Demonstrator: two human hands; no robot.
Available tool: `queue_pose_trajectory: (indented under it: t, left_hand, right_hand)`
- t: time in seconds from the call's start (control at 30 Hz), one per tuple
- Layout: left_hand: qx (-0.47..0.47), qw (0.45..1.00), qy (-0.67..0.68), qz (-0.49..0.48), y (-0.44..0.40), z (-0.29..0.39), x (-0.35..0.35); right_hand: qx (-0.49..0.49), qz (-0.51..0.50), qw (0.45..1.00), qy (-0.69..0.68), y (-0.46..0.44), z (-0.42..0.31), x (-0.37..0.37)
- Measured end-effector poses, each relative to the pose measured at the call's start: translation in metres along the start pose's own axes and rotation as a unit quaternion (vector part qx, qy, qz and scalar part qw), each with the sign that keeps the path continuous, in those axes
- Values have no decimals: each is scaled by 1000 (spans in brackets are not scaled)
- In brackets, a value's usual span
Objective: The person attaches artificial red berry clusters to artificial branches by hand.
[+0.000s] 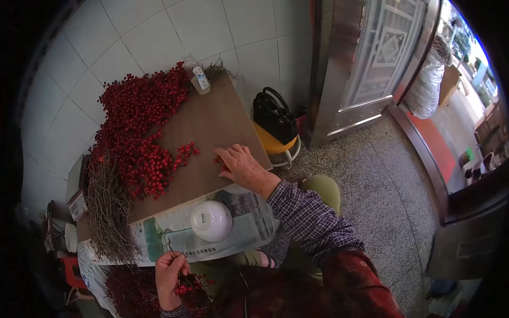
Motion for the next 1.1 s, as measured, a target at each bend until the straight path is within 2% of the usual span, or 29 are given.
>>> queue_pose_trajectory:
  t: [0.1, 0.17, 0.4, 0.47, 1.1]
  left_hand:
    - [-2, 1000, -8, -18, 0, -2, -9]
    - [-3, 1000, -6, -28, 2, -1, -13]
    - [-6, 1000, -12, -24, 7, 4, -13]
    - [-4, 1000, -16, -27, 9, 5, -14]
    - [-3, 1000, -8, -23, 14, 3, -10]
  right_hand:
    - [-1, -7, 1000, 6, 1, 4, -1]
    - [0, -68, 998, 18, 2, 8, -12]
    - [-22, -42, 999, -5, -2, 0, -2]
    - [32, -63, 995, 67, 1, -5, -8]
    - [42, -53, 998, -20, 7, -3, 1]
Point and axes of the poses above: each hand's wrist, its own y-axis away from the middle knuckle, its own x-axis out of the back of the hand, z = x × y, the point moved 9 cm from there along -y, towards the middle knuckle, and after that the axes turned 8 degrees about z, right-handed, at the moved point
